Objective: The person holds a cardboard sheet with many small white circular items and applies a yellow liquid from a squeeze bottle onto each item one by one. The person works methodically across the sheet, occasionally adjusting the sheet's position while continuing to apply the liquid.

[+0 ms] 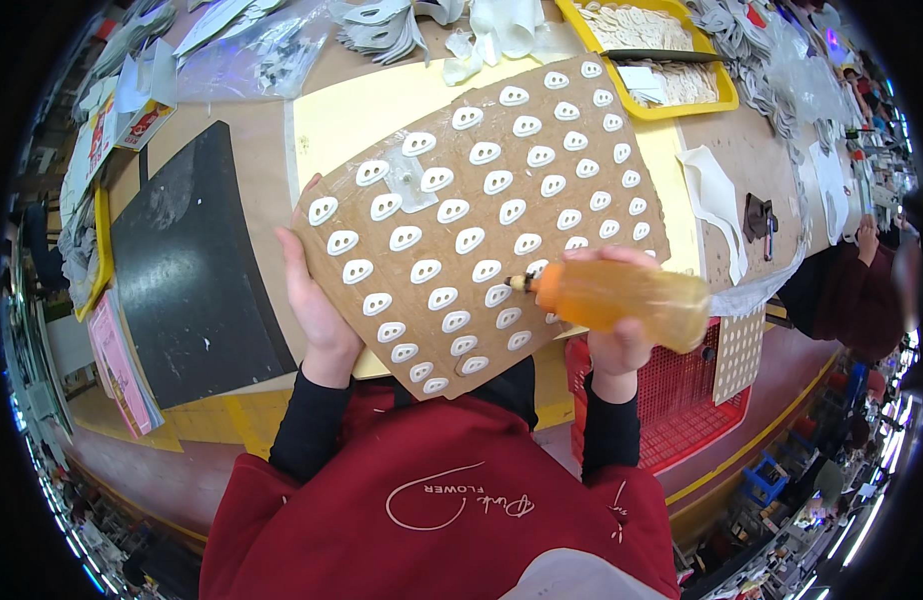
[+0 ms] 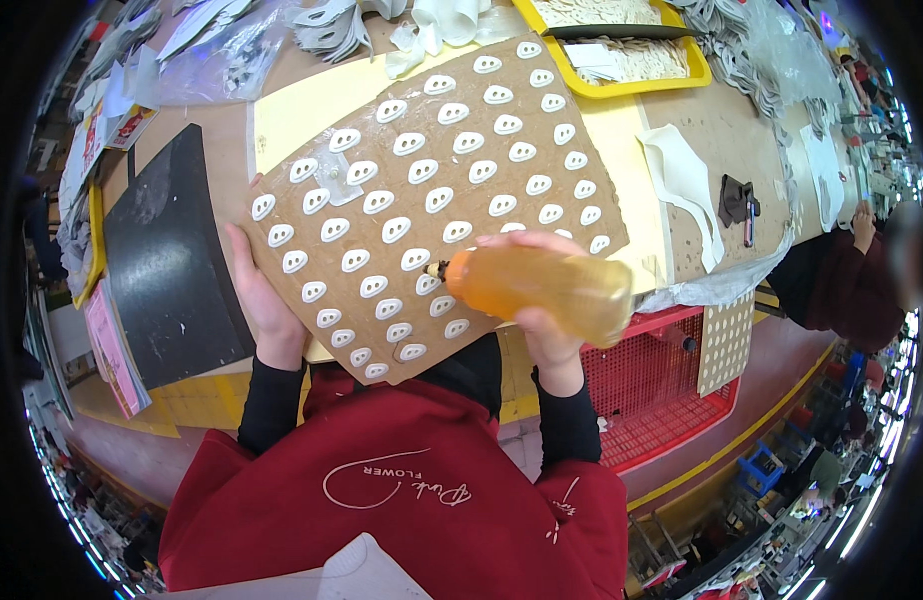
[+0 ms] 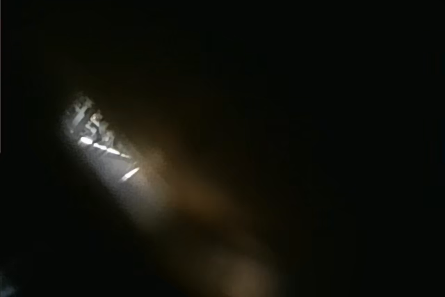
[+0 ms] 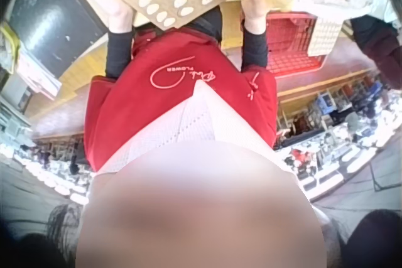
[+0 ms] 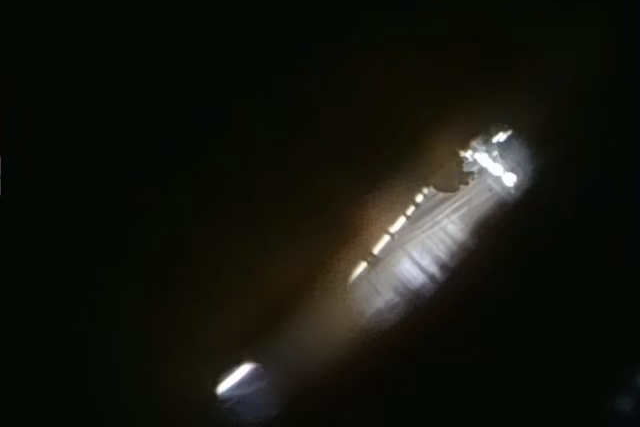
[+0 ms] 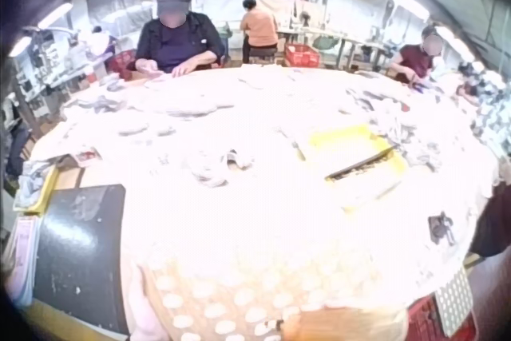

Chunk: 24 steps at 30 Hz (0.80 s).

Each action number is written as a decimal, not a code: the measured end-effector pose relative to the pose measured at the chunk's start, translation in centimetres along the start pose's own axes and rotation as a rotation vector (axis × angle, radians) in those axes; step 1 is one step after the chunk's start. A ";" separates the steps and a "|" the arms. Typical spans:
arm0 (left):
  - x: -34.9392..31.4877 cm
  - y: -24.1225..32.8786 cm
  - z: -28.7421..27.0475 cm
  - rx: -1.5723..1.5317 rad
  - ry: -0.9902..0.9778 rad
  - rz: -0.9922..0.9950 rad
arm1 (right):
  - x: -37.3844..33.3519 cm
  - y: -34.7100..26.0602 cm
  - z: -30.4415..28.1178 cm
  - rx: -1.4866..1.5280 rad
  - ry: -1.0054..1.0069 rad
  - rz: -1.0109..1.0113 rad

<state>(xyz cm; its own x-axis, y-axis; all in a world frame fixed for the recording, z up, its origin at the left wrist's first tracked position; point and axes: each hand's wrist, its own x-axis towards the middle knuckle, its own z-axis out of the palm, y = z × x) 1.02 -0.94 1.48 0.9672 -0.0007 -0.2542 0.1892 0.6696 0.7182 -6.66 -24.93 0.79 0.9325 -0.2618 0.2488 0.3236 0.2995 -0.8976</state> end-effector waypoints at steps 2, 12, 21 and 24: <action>-0.1 0.1 -0.1 -0.014 0.009 -0.020 | 0.7 -0.3 0.1 0.171 0.052 -0.006; -0.2 0.2 0.1 -0.019 -0.026 -0.017 | 1.8 0.7 0.3 -0.203 0.058 -0.056; -0.2 0.2 0.1 -0.010 -0.034 -0.011 | 1.9 0.6 0.4 -0.265 0.021 -0.026; -0.2 0.3 0.2 -0.008 -0.042 -0.016 | 1.8 0.7 0.5 -0.309 -0.008 -0.038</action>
<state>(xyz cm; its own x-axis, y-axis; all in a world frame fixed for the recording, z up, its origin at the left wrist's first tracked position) 0.89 -0.90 1.87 0.9703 -0.0420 -0.2381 0.2032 0.6754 0.7089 -4.65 -24.79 0.80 0.9223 -0.2601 0.2857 0.2949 -0.0038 -0.9555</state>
